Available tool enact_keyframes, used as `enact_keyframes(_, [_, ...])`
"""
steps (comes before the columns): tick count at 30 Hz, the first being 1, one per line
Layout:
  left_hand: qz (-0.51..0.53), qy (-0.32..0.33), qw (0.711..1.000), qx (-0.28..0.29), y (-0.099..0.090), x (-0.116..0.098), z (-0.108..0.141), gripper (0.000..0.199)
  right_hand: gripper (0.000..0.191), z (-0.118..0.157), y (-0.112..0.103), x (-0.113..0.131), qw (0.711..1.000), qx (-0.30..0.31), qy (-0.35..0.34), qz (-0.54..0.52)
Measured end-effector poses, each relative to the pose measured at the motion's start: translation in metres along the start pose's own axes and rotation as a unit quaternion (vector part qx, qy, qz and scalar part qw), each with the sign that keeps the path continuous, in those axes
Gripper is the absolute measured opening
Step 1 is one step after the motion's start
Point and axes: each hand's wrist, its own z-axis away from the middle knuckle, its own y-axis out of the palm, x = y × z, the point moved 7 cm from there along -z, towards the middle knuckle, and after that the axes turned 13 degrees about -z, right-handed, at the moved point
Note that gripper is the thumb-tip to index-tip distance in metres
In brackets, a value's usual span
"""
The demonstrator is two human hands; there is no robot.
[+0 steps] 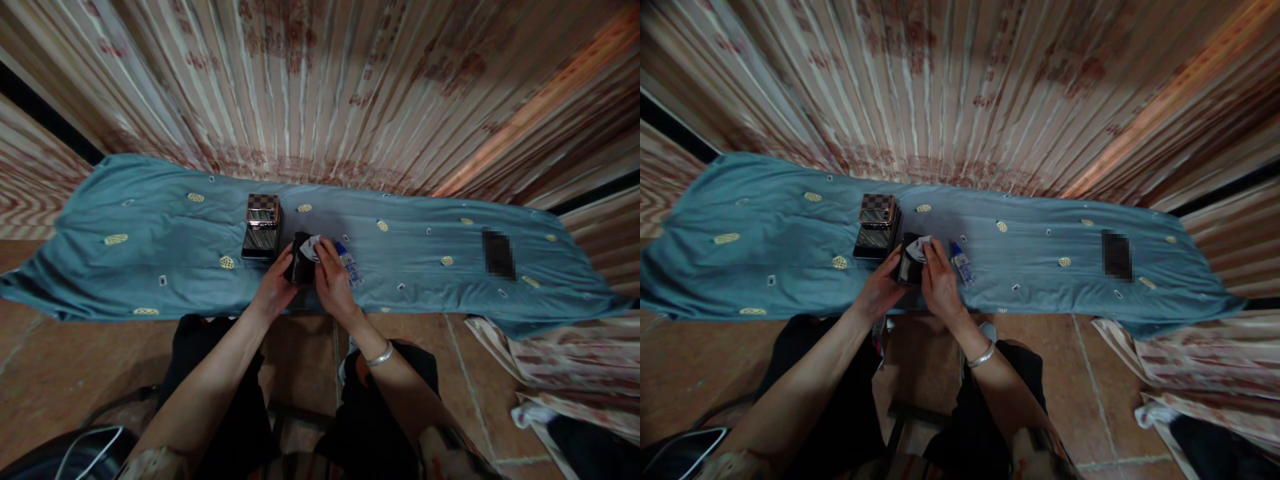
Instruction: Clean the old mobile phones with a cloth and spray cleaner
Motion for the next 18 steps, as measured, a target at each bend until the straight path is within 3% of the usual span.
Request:
enact_keyframes(7, [0.017,0.018,1.0,-0.007,0.003,-0.004,-0.003,0.034,0.047,0.002,0.004,-0.004,0.997,-0.015,0.028,-0.063])
enact_keyframes(18, [-0.008,0.049,0.999,-0.013,-0.015,-0.01,-0.017,0.027,0.043,0.008,0.004,0.002,0.989,0.026,0.033,-0.145])
